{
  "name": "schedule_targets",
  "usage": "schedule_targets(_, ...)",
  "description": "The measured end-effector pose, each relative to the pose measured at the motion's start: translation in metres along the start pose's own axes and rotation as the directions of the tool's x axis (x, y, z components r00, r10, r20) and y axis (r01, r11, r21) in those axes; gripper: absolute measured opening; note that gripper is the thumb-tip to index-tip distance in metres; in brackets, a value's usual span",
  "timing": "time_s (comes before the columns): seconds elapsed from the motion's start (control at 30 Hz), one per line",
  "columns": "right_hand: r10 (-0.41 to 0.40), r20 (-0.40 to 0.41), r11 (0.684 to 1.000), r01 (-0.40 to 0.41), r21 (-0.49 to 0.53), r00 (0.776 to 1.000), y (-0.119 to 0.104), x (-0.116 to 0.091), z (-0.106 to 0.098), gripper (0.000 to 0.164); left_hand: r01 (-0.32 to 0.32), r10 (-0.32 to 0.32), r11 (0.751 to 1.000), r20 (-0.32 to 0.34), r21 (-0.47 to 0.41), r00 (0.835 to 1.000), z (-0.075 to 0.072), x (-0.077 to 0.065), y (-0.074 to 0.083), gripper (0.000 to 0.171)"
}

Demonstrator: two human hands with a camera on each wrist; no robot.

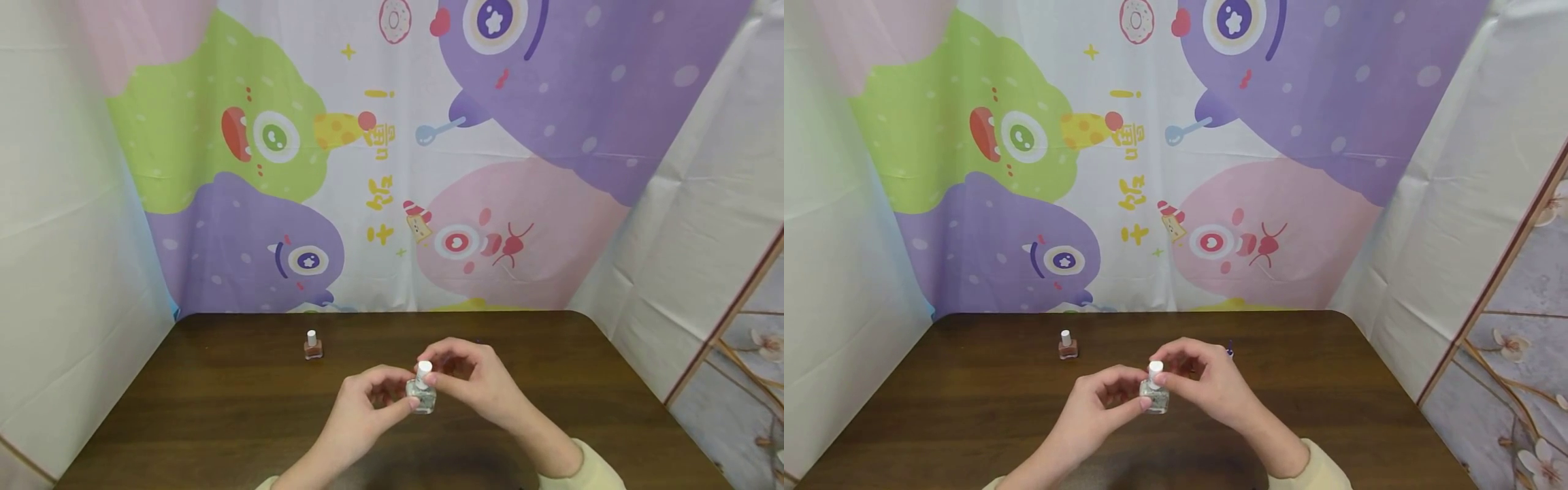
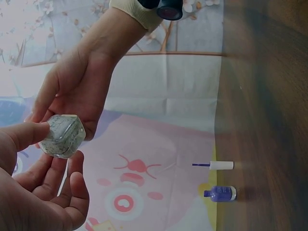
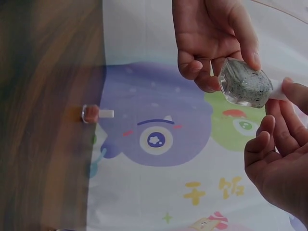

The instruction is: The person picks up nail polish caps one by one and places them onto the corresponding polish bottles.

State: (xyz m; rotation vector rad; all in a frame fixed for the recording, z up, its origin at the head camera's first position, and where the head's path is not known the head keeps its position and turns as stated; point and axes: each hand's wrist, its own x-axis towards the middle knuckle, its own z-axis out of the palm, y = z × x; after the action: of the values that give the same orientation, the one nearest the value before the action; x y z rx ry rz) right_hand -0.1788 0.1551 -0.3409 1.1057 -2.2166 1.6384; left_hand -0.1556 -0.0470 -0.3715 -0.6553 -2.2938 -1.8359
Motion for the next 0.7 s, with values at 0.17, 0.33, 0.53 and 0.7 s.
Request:
schedule_targets(0.17,0.023,-0.015,1.0,-0.023,0.0,1.0,0.0019,0.0,0.0012,0.019,-0.003,0.003,1.0,0.0,-0.008,1.0,0.0,-0.0002,-0.0001,0.021)
schedule_targets(0.33,0.029,-0.026,0.999,-0.028,0.025,0.999,0.0017,0.0001,0.0011,0.019,-0.007,0.007,1.0,0.006,-0.011,1.0,0.0005,-0.0004,0.0,0.021)
schedule_targets(0.53,0.056,-0.045,0.998,-0.055,0.011,0.997,0.0009,0.0007,0.002,0.02,-0.005,0.005,1.0,0.003,-0.009,1.0,0.0007,-0.0005,0.0011,0.022)
schedule_targets(0.7,0.059,-0.067,0.998,-0.06,-0.006,0.996,0.0012,0.001,0.0025,0.02,-0.005,0.005,1.0,0.0,-0.012,1.0,0.0003,0.0001,0.0011,0.021)
